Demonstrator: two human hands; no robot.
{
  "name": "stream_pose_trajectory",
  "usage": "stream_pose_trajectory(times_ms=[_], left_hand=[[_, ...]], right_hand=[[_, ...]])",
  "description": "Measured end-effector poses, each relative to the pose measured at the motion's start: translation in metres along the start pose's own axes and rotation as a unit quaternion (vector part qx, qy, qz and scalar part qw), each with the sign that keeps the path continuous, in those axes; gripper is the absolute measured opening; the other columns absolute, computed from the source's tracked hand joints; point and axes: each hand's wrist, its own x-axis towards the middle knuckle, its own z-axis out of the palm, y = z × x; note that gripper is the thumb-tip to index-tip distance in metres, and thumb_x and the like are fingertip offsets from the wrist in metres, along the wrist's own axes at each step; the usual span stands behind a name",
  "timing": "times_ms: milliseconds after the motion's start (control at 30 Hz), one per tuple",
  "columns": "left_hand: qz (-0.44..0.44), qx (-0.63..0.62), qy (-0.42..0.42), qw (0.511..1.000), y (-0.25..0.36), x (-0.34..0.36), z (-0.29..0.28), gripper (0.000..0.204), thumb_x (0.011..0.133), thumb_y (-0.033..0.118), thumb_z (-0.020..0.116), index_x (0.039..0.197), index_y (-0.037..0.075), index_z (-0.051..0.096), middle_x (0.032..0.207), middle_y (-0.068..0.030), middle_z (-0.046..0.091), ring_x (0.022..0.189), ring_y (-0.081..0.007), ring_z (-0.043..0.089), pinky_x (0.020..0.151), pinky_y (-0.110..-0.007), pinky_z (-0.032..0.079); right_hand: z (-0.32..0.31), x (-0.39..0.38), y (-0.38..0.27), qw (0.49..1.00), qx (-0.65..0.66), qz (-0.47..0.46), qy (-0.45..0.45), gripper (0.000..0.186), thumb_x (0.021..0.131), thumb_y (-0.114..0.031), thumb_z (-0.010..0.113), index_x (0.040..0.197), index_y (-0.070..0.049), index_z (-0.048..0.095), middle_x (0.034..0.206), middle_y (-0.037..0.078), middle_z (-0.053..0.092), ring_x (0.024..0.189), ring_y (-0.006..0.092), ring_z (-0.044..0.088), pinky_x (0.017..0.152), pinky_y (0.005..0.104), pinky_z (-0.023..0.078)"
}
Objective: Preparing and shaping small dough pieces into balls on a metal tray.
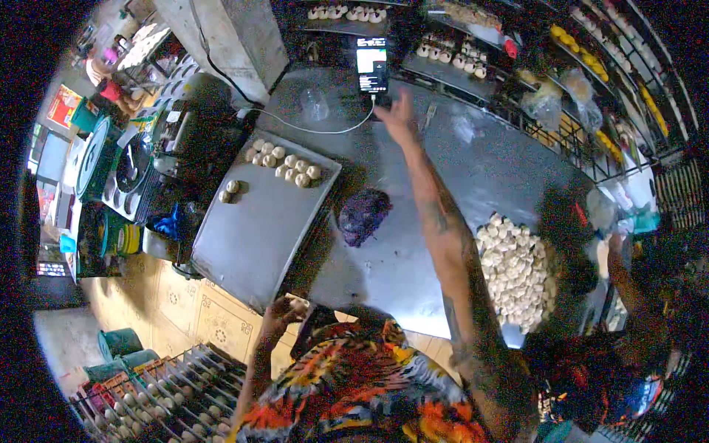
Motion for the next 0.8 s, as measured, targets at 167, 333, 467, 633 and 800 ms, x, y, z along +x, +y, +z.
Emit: stream_pose_trajectory(times_ms=[167,333,467,633,800], left_hand=[[-0.039,-0.070,0.120,0.990,-0.026,-0.056,-0.043,0.019,0.091,0.008,0.068,0.108,0.001,0.063,0.092,-0.0099,0.070,0.079,-0.0165,0.066,0.071,-0.028,0.055],[-0.069,-0.100,0.225,0.967,-0.073,-0.111,-0.118,0.027,0.087,-0.001,0.066,0.113,0.002,0.058,0.101,-0.0145,0.069,0.085,-0.0223,0.068,0.067,-0.030,0.056],[-0.065,-0.088,0.215,0.970,-0.093,-0.114,-0.147,0.023,0.089,0.000,0.063,0.111,0.002,0.058,0.099,-0.0150,0.068,0.082,-0.0221,0.067,0.067,-0.032,0.057],[-0.062,-0.072,0.202,0.975,-0.121,-0.113,-0.172,0.017,0.092,0.002,0.056,0.109,0.000,0.058,0.094,-0.0158,0.067,0.077,-0.0217,0.065,0.067,-0.035,0.057],[-0.064,-0.053,0.146,0.986,-0.136,-0.078,-0.183,0.015,0.095,0.005,0.050,0.106,-0.001,0.058,0.090,-0.0166,0.066,0.072,-0.0213,0.064,0.068,-0.038,0.058]], right_hand=[[-0.015,0.091,0.032,0.972,-0.189,-0.137,0.006,0.090,0.068,-0.012,0.086,0.143,-0.001,0.038,0.118,0.019,0.062,0.096,0.0318,0.065,0.084,0.0386,0.053],[0.028,0.075,0.041,0.966,-0.144,-0.212,0.045,0.090,0.068,-0.015,0.087,0.143,-0.001,0.038,0.116,0.020,0.064,0.097,0.0320,0.066,0.086,0.0391,0.053],[0.029,0.060,0.025,0.974,-0.194,-0.107,0.057,0.089,0.069,-0.016,0.086,0.143,0.000,0.038,0.114,0.019,0.065,0.096,0.0319,0.066,0.085,0.0379,0.053],[0.048,0.046,0.000,0.976,-0.206,-0.053,0.050,0.085,0.071,-0.018,0.085,0.142,0.001,0.041,0.109,0.016,0.067,0.092,0.0307,0.067,0.082,0.0365,0.053],[-0.027,0.058,0.065,0.958,-0.241,-0.121,0.099,0.061,0.080,-0.018,0.077,0.133,-0.002,0.050,0.095,0.010,0.069,0.078,0.0258,0.065,0.073,0.0351,0.052]])
